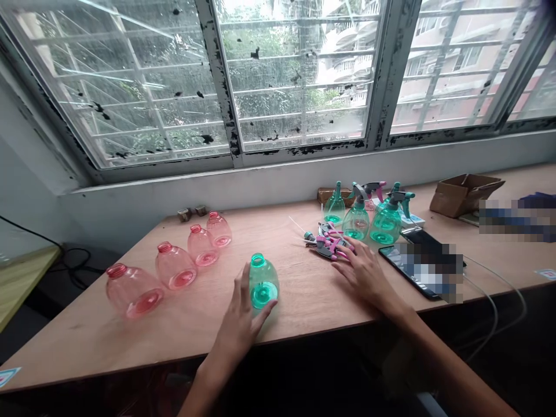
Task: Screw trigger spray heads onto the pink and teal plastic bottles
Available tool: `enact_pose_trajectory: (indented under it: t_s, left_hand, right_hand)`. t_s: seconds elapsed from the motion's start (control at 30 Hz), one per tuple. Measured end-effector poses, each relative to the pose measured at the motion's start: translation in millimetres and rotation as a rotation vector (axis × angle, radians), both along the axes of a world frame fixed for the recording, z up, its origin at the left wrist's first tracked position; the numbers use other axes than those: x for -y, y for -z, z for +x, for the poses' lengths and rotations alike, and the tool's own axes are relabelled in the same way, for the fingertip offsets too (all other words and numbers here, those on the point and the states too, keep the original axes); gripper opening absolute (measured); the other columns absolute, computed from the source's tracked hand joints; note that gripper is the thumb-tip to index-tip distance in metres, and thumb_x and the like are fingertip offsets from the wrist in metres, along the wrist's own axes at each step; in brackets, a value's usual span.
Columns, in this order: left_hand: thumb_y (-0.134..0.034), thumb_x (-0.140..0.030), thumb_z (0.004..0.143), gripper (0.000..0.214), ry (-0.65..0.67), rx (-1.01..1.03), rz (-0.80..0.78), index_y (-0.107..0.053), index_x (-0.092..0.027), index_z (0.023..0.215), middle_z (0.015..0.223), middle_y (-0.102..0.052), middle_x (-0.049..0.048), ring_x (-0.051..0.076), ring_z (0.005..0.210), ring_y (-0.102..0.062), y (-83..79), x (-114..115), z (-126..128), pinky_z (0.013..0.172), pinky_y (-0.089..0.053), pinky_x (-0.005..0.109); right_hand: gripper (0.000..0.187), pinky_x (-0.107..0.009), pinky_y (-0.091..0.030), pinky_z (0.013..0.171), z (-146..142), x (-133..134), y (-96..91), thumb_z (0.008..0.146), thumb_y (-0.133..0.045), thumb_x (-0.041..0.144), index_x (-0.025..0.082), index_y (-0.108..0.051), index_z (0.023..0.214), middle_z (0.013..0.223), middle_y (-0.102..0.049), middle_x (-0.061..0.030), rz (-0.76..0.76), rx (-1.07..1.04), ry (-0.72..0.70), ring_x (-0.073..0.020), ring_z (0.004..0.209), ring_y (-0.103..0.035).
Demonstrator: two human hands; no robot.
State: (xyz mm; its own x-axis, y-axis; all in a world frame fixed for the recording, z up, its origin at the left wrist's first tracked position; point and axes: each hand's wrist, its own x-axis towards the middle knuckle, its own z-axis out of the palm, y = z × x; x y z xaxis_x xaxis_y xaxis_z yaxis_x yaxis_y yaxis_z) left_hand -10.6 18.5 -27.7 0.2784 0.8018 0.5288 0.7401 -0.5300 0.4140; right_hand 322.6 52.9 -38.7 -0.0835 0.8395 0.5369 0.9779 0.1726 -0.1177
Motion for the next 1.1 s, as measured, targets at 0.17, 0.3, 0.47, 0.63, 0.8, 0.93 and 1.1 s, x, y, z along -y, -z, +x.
enact_pose_trajectory:
  t_s: [0.17,0.3,0.47,0.63,0.8,0.93,1.1]
  left_hand:
    - [-0.064,-0.041,0.096,0.088,0.034,-0.003,-0.116,-0.004,-0.029,0.158,0.155,-0.039,0.0186,0.037,0.14,-0.047,-1.9,1.0,-2.8,0.111,-0.044,0.056]
    - [-0.066,-0.04,0.096,0.089,0.059,0.005,-0.156,-0.004,-0.029,0.158,0.156,-0.039,0.0171,0.036,0.141,-0.045,-5.2,4.5,-2.5,0.113,-0.041,0.054]
    - [-0.065,-0.041,0.097,0.087,0.082,0.025,-0.182,-0.005,-0.031,0.158,0.156,-0.04,0.015,0.034,0.141,-0.045,-7.7,5.7,-3.2,0.113,-0.041,0.053]
    - [-0.066,-0.041,0.096,0.085,0.082,0.036,-0.191,-0.009,-0.032,0.158,0.155,-0.041,0.014,0.034,0.139,-0.047,-7.4,6.2,-4.7,0.113,-0.04,0.053]
    - [-0.066,-0.041,0.096,0.084,0.081,0.042,-0.195,-0.01,-0.032,0.158,0.156,-0.04,0.0139,0.034,0.141,-0.045,-7.4,6.3,-4.9,0.114,-0.04,0.054]
    - [-0.065,-0.04,0.097,0.085,0.089,0.039,-0.203,-0.008,-0.031,0.158,0.156,-0.04,0.0155,0.035,0.141,-0.045,-7.7,5.7,-5.3,0.115,-0.038,0.056]
    - [-0.065,-0.041,0.097,0.085,0.092,0.039,-0.21,-0.007,-0.031,0.158,0.156,-0.04,0.0154,0.034,0.142,-0.044,-7.4,6.3,-5.0,0.116,-0.038,0.054]
  right_hand:
    - [0.04,-0.05,-0.041,0.11,-40.0,-61.2,-37.3,0.1,-0.058,0.038,0.017,-0.057,0.134,0.138,-0.06,-0.0135,-0.131,0.116,-0.073,-0.0311,0.13,-0.052]
    - [0.032,-0.048,-0.056,0.091,-70.5,-109.9,-49.3,0.098,-0.065,0.033,0.017,-0.061,0.126,0.128,-0.064,-0.0096,-0.288,0.184,-0.018,-0.0267,0.108,-0.066]
    - [0.032,-0.046,-0.058,0.088,-83.6,-132.0,-52.1,0.098,-0.065,0.032,0.017,-0.061,0.126,0.127,-0.064,-0.0096,-0.357,0.154,0.066,-0.0256,0.105,-0.067]
    - [0.031,-0.047,-0.057,0.09,-85.2,-127.9,-52.9,0.099,-0.064,0.032,0.018,-0.061,0.126,0.129,-0.063,-0.0094,-0.219,0.016,0.042,-0.0261,0.108,-0.066]
    - [0.031,-0.047,-0.057,0.09,-88.2,-122.7,-54.6,0.099,-0.063,0.032,0.018,-0.06,0.127,0.127,-0.064,-0.0091,-0.053,-0.209,-0.051,-0.0256,0.106,-0.066]
    - [0.028,-0.042,-0.058,0.084,-89.3,-121.0,-51.4,0.099,-0.063,0.032,0.017,-0.062,0.122,0.117,-0.067,-0.0071,0.037,-0.372,-0.105,-0.0222,0.096,-0.069]
    - [0.031,-0.042,-0.05,0.092,-97.8,-107.0,-45.1,0.102,-0.046,0.025,0.016,-0.052,0.131,0.11,-0.069,-0.011,0.194,-0.487,-0.184,-0.0266,0.101,-0.064]
